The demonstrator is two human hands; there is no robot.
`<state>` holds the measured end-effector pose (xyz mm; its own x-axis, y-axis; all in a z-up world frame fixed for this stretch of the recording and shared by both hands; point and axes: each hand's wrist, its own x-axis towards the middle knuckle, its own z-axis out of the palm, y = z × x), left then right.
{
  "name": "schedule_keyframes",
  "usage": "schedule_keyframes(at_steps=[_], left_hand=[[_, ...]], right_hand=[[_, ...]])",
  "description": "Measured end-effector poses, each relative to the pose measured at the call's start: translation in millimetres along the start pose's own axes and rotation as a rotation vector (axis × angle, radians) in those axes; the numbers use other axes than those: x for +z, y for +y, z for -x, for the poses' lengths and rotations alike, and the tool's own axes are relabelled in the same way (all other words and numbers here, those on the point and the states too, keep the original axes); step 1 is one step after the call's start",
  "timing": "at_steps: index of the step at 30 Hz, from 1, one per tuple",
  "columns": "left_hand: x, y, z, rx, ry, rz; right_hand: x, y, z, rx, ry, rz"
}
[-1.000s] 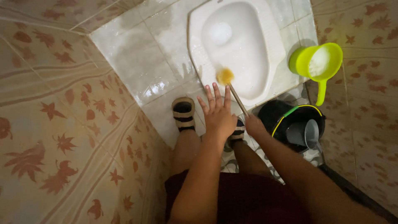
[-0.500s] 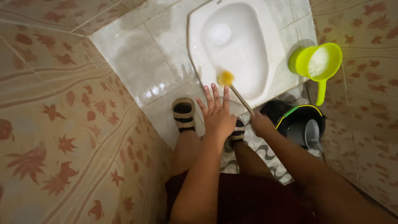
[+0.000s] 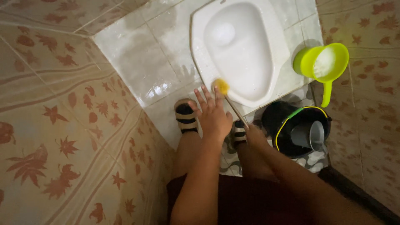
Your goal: The person cleans a squat toilet by scrubbing the interior and exterior with a long-handled brush, pouring water from a bucket using a dipper, and applying a cleaning solution from a pitcher.
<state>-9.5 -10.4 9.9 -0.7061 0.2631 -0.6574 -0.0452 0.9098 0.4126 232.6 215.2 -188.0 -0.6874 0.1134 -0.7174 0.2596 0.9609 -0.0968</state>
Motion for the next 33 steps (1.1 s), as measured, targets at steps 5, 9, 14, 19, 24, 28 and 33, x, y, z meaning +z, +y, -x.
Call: schedule_keyframes(at_steps=[5, 9, 14, 19, 24, 28, 33], left_hand=[[9.1, 2.9, 3.2, 0.022, 0.031, -0.004], [3.4, 9.2, 2.4, 0.035, 0.006, 0.009], [-6.2, 6.5, 2.8, 0.025, -0.027, 0.028], [-1.6, 8.6, 2.0, 0.033, -0.013, 0.016], [-3.1, 7.4, 4.9, 0.044, -0.022, 0.023], [-6.5, 0.8, 2.9, 0.038, -0.010, 0.002], [-0.2, 0.5, 0.7, 0.049, 0.014, 0.035]], right_hand=[[-45.4, -40.9, -144.0, -0.370, 0.383, 0.162], [-27.3, -21.7, -78.5, -0.409, 0.276, 0.230], [-15.3, -17.6, 5.9, 0.090, -0.013, -0.347], [-120.7, -110.1, -131.7, -0.097, -0.210, -0.116], [-85.0, -80.6, -89.6, -0.469, 0.137, 0.073], [-11.6, -21.7, -6.1, 0.221, -0.008, -0.351], [-31.6, -48.9, -142.7, -0.389, 0.154, 0.061]])
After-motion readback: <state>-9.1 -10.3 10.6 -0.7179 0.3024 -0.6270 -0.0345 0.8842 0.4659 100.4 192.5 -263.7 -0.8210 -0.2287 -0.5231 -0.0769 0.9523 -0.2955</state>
